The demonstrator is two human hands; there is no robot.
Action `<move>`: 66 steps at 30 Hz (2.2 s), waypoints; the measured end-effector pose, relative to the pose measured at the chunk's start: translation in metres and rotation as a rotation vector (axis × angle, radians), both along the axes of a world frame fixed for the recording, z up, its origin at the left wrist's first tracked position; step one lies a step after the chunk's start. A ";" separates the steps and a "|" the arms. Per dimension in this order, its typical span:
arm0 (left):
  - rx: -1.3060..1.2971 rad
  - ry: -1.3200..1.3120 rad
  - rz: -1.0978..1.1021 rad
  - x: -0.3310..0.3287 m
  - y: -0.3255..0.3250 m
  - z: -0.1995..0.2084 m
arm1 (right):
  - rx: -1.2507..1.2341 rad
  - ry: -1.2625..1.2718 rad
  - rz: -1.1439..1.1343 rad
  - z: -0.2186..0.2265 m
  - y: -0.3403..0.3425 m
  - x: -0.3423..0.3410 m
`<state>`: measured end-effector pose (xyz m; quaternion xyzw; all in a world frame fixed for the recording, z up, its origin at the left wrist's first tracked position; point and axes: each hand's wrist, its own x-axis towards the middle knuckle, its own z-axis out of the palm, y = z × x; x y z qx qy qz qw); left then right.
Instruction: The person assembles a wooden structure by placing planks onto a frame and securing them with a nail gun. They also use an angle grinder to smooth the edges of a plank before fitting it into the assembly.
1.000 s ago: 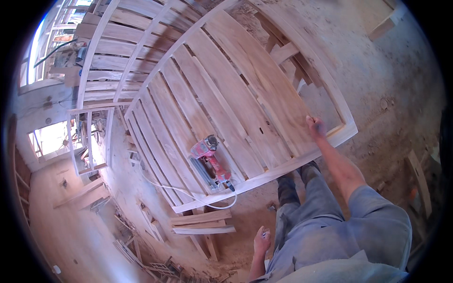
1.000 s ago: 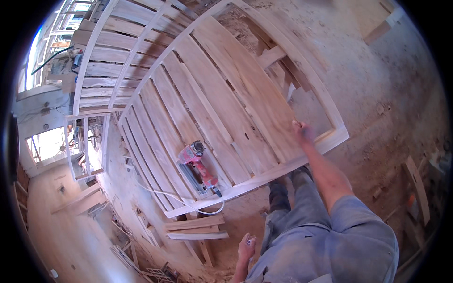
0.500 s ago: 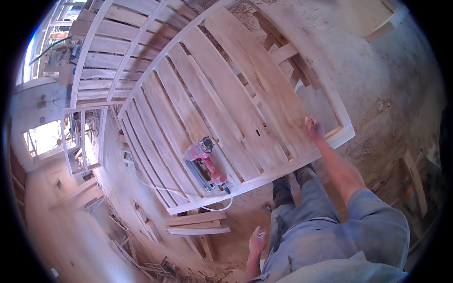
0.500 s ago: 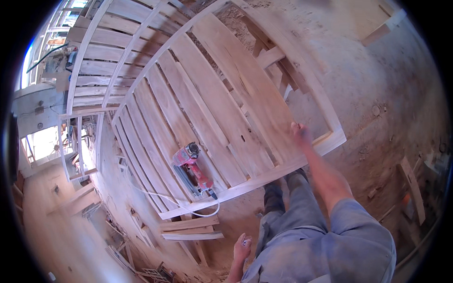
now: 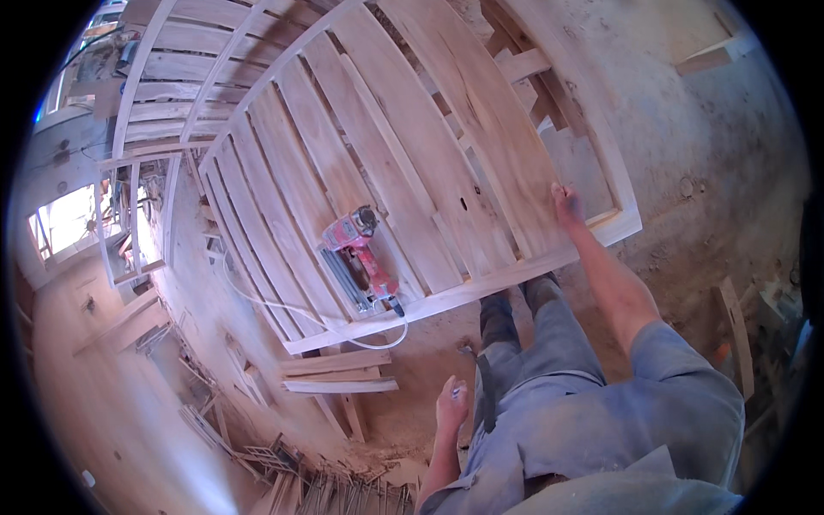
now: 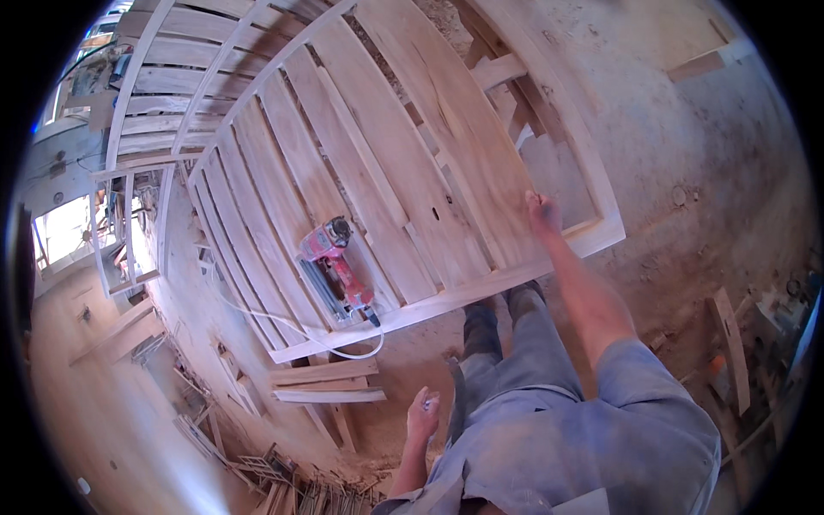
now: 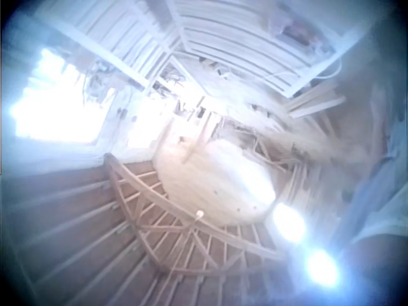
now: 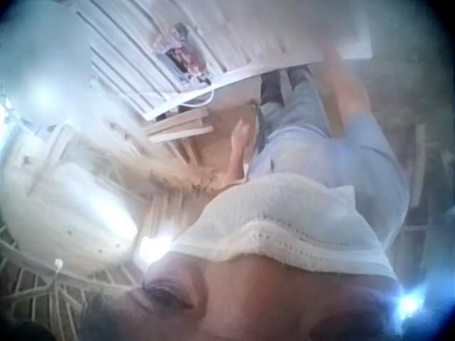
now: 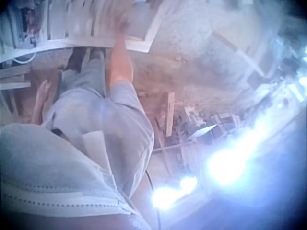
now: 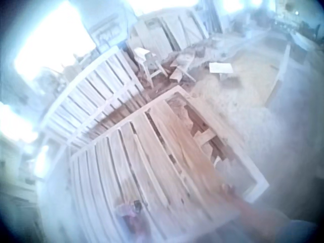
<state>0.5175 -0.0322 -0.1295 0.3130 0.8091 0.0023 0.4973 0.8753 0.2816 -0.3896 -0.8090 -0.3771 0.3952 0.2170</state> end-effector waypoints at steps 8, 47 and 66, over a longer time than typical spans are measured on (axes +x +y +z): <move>0.077 0.088 -0.148 -0.015 -0.027 -0.029 | 0.064 -0.142 -0.004 -0.016 0.001 -0.003; -0.049 -0.051 0.076 -0.008 0.001 -0.024 | 0.005 -0.066 0.035 -0.025 0.003 0.020; -0.041 -0.008 -0.044 0.007 0.025 -0.014 | -0.004 0.013 0.039 -0.022 0.000 0.031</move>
